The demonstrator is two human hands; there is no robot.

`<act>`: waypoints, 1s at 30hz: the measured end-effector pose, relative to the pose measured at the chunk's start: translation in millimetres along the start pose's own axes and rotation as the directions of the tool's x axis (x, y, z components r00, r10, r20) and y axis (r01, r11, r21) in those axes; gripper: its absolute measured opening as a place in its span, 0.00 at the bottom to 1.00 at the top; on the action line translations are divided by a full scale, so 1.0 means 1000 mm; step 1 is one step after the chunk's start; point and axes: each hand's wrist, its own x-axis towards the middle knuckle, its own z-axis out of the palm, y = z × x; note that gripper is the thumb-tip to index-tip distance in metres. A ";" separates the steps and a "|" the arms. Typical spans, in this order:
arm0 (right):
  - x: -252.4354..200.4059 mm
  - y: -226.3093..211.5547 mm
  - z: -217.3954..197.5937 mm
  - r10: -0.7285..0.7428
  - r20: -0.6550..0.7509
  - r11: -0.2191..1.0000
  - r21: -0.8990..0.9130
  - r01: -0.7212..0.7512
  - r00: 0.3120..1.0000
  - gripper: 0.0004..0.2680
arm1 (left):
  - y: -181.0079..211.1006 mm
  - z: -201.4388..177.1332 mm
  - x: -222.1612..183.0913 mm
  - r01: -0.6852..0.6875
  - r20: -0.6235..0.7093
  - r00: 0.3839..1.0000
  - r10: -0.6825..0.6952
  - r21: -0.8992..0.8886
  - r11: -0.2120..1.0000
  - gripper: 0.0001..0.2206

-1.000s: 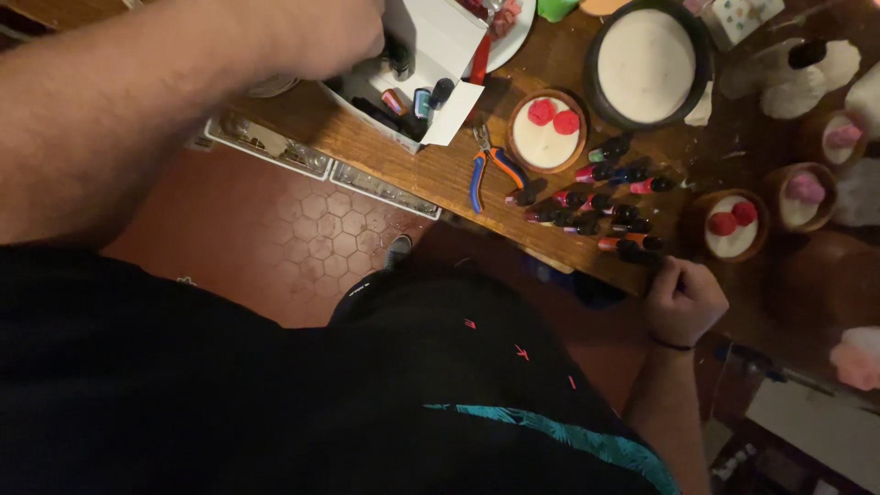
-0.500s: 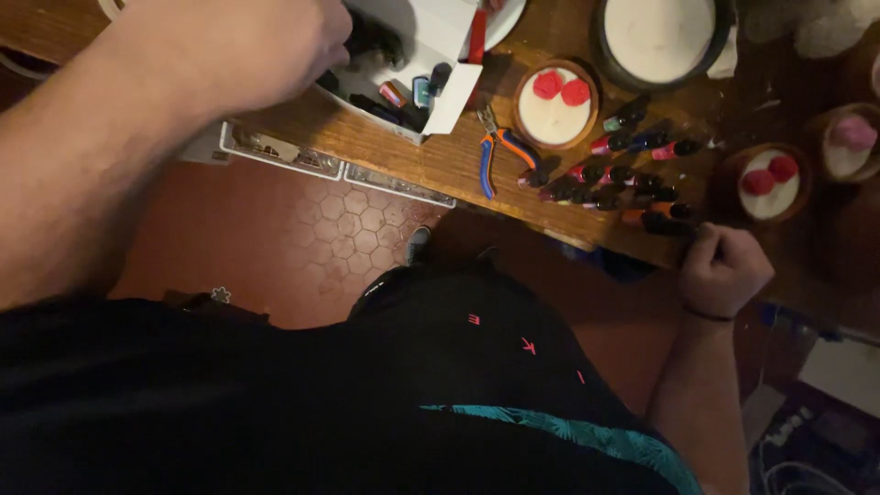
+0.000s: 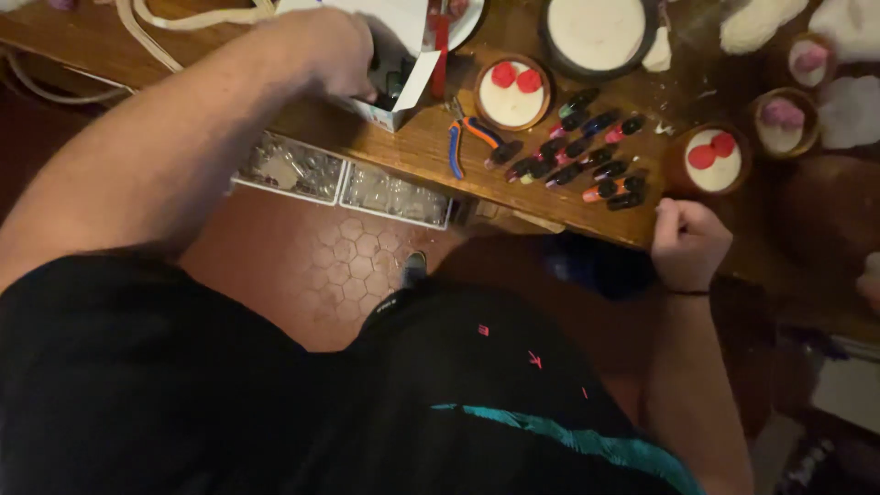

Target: Sorting and inspecting small bottles of fragrance or dye on a workbench in a candle studio

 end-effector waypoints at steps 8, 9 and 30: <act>0.001 -0.001 -0.007 -0.124 0.060 0.992 0.046 0.121 0.991 0.12 | 0.020 0.008 0.007 0.004 -0.073 0.997 -0.015 -0.155 0.988 0.33; -0.002 -0.002 -0.010 -0.124 0.060 0.991 0.054 0.121 0.991 0.12 | 0.026 0.015 0.005 0.011 -0.070 0.997 -0.022 -0.152 0.988 0.33; 0.004 0.000 -0.020 -0.228 0.066 0.972 0.069 0.223 0.972 0.09 | 0.035 0.008 -0.007 0.359 -0.172 0.908 -0.381 -0.145 0.922 0.22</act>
